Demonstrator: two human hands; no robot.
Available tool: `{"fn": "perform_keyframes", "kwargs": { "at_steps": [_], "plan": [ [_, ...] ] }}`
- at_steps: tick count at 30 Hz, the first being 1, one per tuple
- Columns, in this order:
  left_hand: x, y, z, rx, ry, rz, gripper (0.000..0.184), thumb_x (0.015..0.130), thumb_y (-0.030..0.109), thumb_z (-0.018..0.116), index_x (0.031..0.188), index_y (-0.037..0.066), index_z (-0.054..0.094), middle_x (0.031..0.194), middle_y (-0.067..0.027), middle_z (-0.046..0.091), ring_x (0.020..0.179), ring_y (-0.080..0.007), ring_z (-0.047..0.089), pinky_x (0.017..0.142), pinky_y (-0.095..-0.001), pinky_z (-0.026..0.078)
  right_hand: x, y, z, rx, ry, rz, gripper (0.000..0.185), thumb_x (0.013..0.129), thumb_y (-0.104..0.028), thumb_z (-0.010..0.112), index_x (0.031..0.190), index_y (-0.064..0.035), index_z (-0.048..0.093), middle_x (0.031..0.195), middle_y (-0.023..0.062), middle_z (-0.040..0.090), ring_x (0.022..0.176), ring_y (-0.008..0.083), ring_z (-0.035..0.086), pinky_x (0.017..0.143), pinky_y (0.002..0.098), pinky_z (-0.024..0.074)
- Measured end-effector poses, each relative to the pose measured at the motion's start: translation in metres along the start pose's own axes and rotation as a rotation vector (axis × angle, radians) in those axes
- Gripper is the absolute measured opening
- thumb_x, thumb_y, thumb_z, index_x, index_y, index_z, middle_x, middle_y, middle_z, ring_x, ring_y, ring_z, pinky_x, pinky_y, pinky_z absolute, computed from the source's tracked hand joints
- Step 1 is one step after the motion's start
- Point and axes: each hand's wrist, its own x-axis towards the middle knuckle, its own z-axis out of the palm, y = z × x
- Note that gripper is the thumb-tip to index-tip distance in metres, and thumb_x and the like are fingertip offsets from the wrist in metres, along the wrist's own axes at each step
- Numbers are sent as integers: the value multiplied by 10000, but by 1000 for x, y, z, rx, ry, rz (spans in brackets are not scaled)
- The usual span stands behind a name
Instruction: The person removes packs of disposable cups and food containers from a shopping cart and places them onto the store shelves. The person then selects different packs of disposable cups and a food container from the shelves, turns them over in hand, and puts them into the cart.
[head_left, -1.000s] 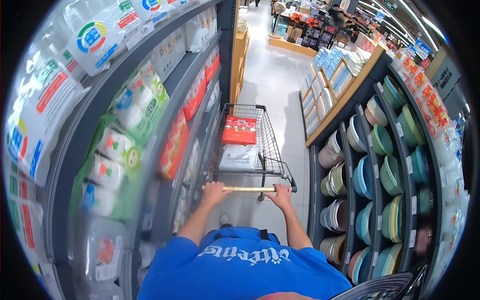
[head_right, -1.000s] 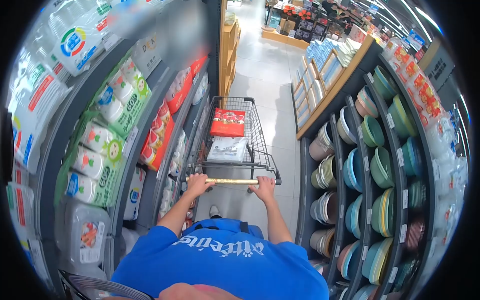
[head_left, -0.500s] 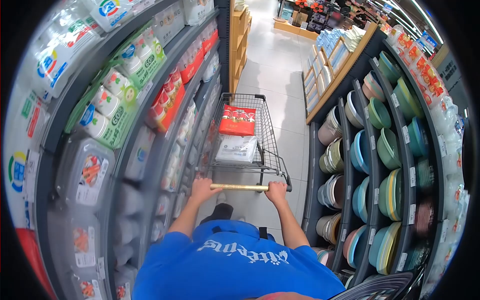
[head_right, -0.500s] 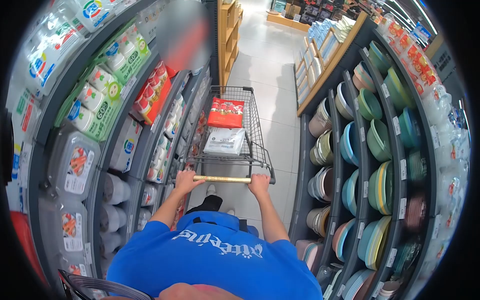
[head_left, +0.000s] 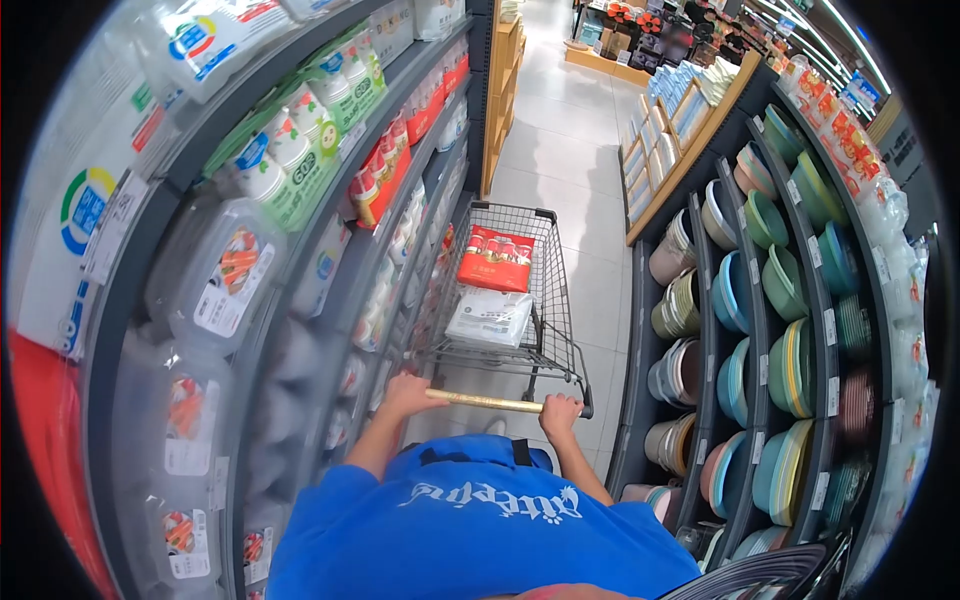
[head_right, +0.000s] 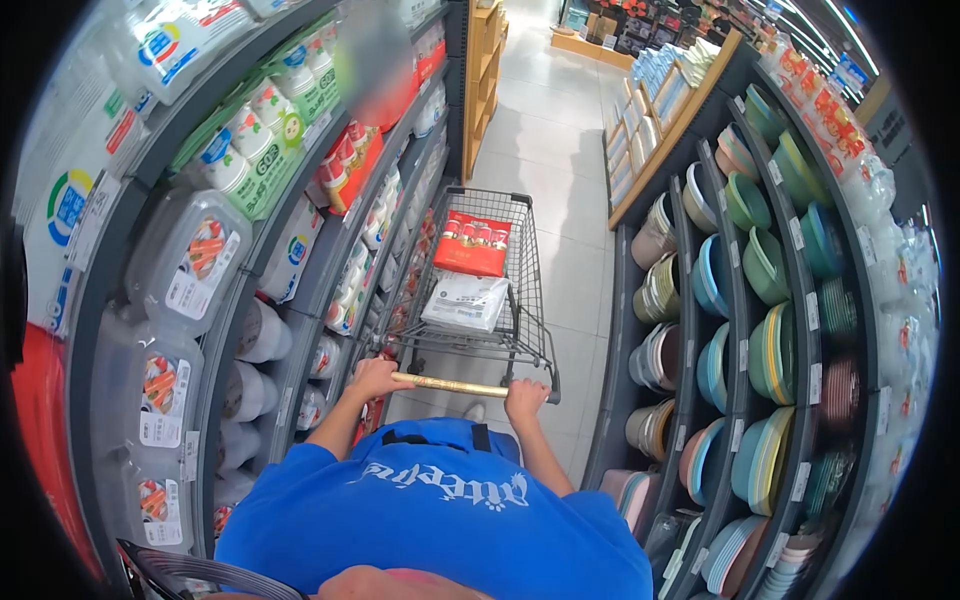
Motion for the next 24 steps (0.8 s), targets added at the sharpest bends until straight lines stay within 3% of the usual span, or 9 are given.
{"fn": "perform_keyframes", "kwargs": {
  "at_steps": [9, 16, 24],
  "plan": [
    [-60, -37, 18, -43, 64, 31, 714, 727, 796, 660, 795, 89, 727, 772, -154, 713, 765, -361, 699, 693, -489, 522, -54, -48, 7, 8, 69, 41, 119, 776, -104, 637, 833, -86, 740, 875, 136, 687, 894, 351, 623, 901, 522, 403],
    [-111, -51, 52, -35, 310, 162, 607, 761, 691, 700, 767, 84, 711, 740, -111, 698, 739, -309, 694, 732, -435, 522, -98, -68, 15, -22, 201, 58, 108, 784, -69, 629, 834, -88, 722, 872, 130, 663, 905, 342, 595, 928, 516, 400],
    [-167, -46, 73, -46, 282, 87, 643, 752, 712, 696, 742, 69, 699, 727, -134, 700, 741, -312, 696, 724, -420, 514, -141, -73, 22, -32, 87, 63, 139, 774, -66, 649, 848, -114, 756, 927, 117, 666, 963, 348, 587, 967, 524, 402]
  ]
}}
